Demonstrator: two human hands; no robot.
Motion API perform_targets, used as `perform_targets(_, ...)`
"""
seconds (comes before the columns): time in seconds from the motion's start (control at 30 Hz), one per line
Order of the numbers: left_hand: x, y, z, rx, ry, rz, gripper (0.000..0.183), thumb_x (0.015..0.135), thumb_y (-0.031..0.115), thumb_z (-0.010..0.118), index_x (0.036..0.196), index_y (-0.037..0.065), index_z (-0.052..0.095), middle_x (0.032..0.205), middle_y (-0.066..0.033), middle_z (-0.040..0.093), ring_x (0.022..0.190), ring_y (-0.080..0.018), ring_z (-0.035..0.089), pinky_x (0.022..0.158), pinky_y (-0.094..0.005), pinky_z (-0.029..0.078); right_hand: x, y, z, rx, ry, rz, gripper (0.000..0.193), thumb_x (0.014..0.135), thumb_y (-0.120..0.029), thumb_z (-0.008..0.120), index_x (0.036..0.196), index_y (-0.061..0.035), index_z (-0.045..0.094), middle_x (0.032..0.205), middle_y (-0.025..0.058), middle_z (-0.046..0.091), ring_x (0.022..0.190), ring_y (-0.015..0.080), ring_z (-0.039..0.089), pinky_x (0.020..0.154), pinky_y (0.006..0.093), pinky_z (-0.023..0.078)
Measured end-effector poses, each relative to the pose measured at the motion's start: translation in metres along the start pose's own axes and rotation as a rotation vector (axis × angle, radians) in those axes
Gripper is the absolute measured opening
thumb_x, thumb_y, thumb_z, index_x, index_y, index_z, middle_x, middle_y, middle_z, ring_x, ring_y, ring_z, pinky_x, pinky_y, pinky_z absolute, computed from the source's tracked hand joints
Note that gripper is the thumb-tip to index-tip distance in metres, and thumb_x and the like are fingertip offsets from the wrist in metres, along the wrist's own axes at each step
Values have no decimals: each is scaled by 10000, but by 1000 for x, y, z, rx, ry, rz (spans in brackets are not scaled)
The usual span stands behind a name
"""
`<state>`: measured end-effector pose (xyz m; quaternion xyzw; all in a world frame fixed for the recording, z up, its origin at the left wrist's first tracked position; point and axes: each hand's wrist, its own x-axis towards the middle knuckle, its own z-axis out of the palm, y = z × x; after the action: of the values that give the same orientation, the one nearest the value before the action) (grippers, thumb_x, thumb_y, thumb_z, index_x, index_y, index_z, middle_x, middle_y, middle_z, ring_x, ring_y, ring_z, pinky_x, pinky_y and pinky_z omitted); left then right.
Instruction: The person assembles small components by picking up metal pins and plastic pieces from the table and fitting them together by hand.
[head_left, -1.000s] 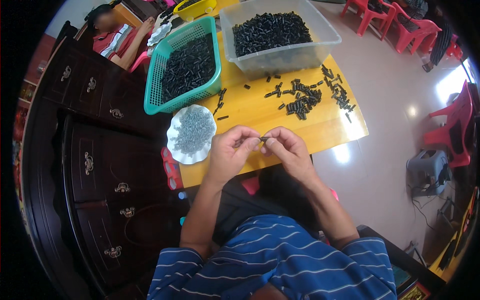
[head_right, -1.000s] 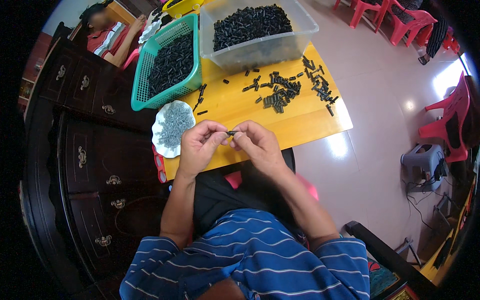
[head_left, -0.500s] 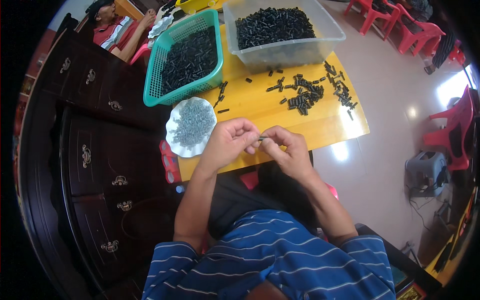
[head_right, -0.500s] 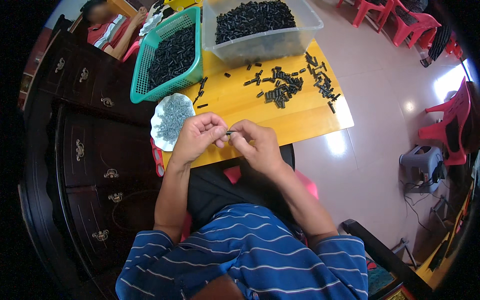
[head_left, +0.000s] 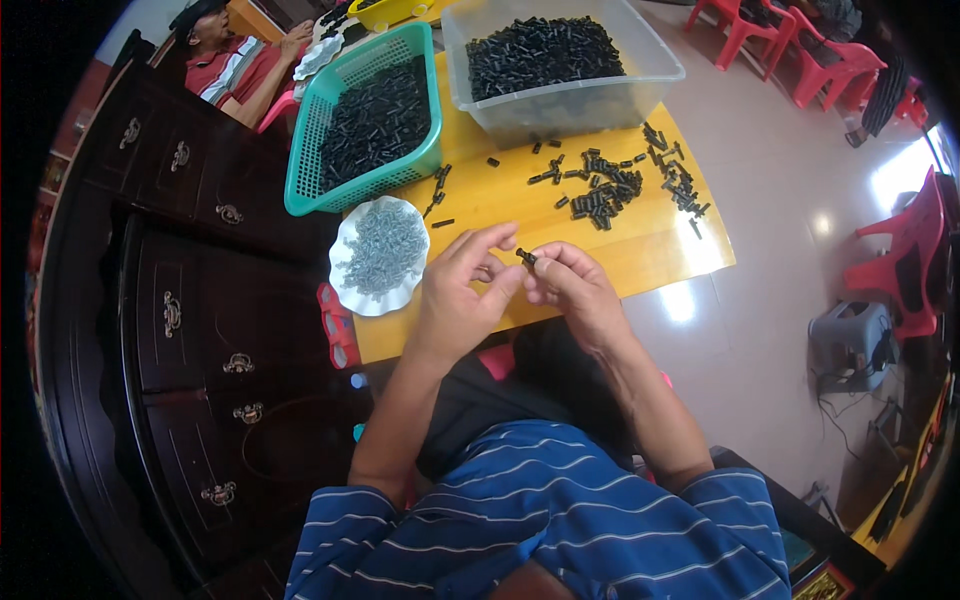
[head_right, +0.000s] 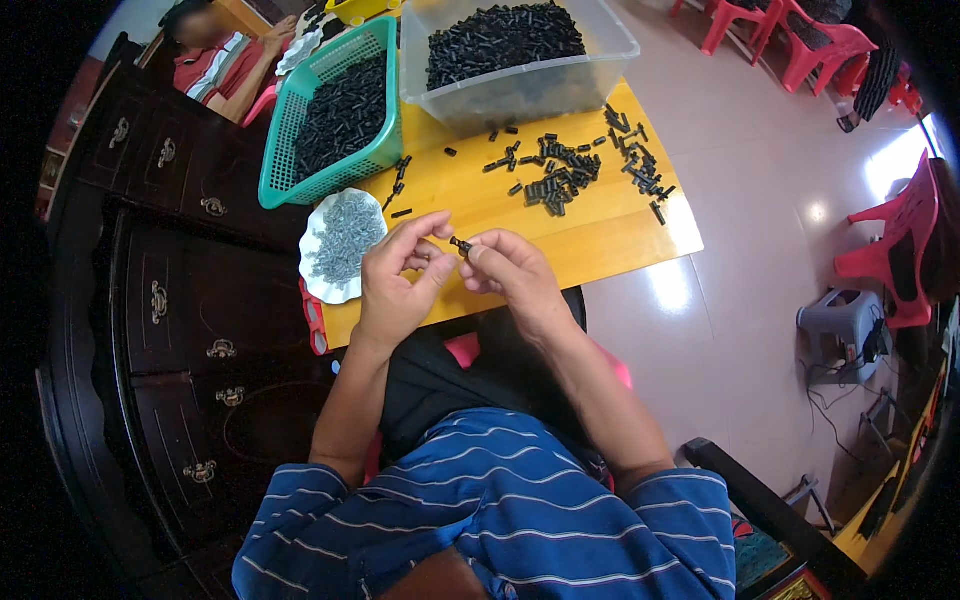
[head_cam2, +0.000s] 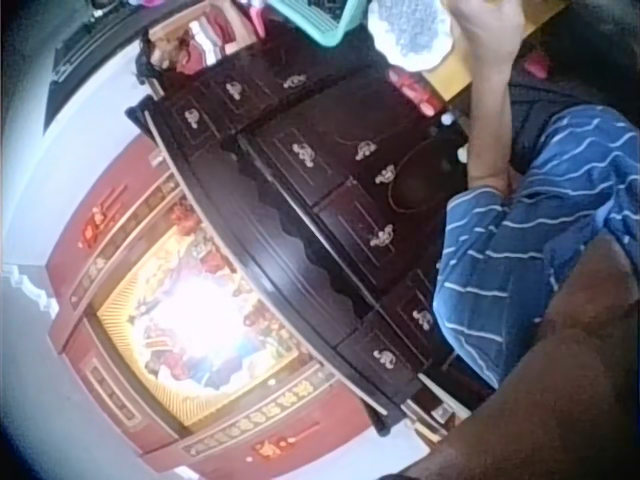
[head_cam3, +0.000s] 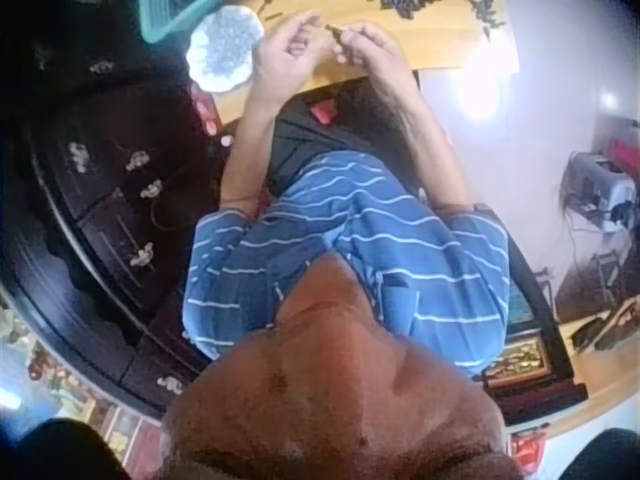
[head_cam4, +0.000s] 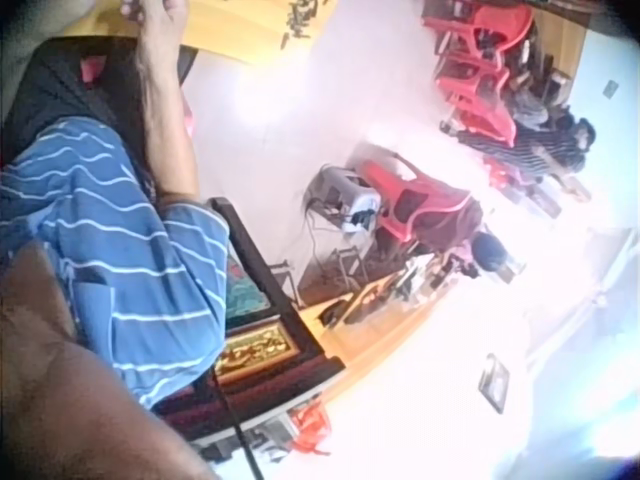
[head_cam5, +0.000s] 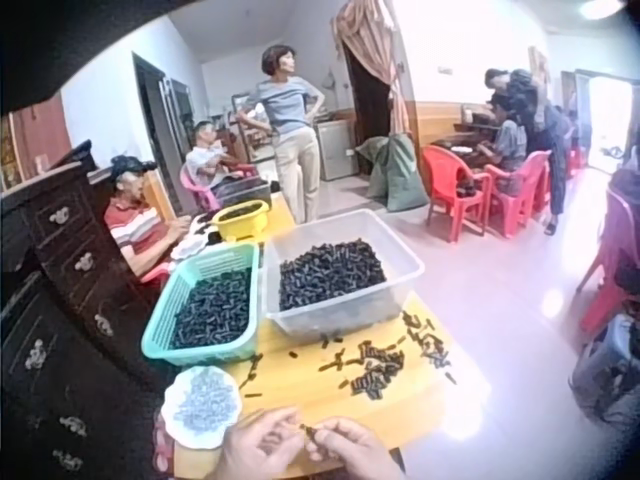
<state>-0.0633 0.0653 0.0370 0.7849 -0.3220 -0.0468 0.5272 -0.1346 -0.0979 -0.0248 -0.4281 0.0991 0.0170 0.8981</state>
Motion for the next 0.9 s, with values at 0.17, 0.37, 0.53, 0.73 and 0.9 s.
perform_targets(0.17, 1, 4, 12, 382, 25, 236, 545, 790, 40, 754, 1311, 14, 598, 1202, -162, 662, 978, -287, 699, 827, -369, 570, 1, 0, 5, 131, 12, 37, 145, 988, -204, 651, 1070, -85, 666, 969, 3, 684, 868, 88, 623, 825, 268, 500)
perform_targets(0.37, 4, -13, 18, 527, 45, 366, 495, 769, 49, 731, 1247, 12, 612, 1174, -174, 672, 1003, -358, 693, 827, -426, 575, 2, 5, -1, 147, -36, 56, 129, 972, -193, 676, 1047, -88, 685, 980, -11, 684, 893, 78, 627, 842, 272, 500)
perform_targets(0.53, 5, -8, 15, 491, 6, 342, 391, 800, 47, 738, 1176, 16, 635, 1095, -161, 698, 937, -343, 707, 780, -396, 576, 1, 3, 0, 114, -48, 43, 149, 978, -228, 665, 1047, -98, 692, 974, -18, 691, 882, 74, 626, 842, 272, 496)
perform_targets(0.73, 3, -2, 12, 365, -99, 242, 386, 804, 64, 747, 1168, 13, 629, 1091, -164, 694, 912, -338, 708, 748, -393, 577, 1, 0, -3, 107, -115, 90, 249, 1007, -336, 600, 1047, -111, 699, 949, -16, 701, 886, 82, 633, 845, 278, 483)
perform_targets(0.9, 5, -2, 11, 392, -105, 344, 377, 810, 71, 737, 1164, 13, 622, 1083, -168, 693, 943, -354, 701, 784, -408, 570, 0, 0, -4, 115, -157, 92, 263, 999, -341, 617, 1068, -101, 699, 982, -4, 697, 907, 93, 631, 858, 296, 482)
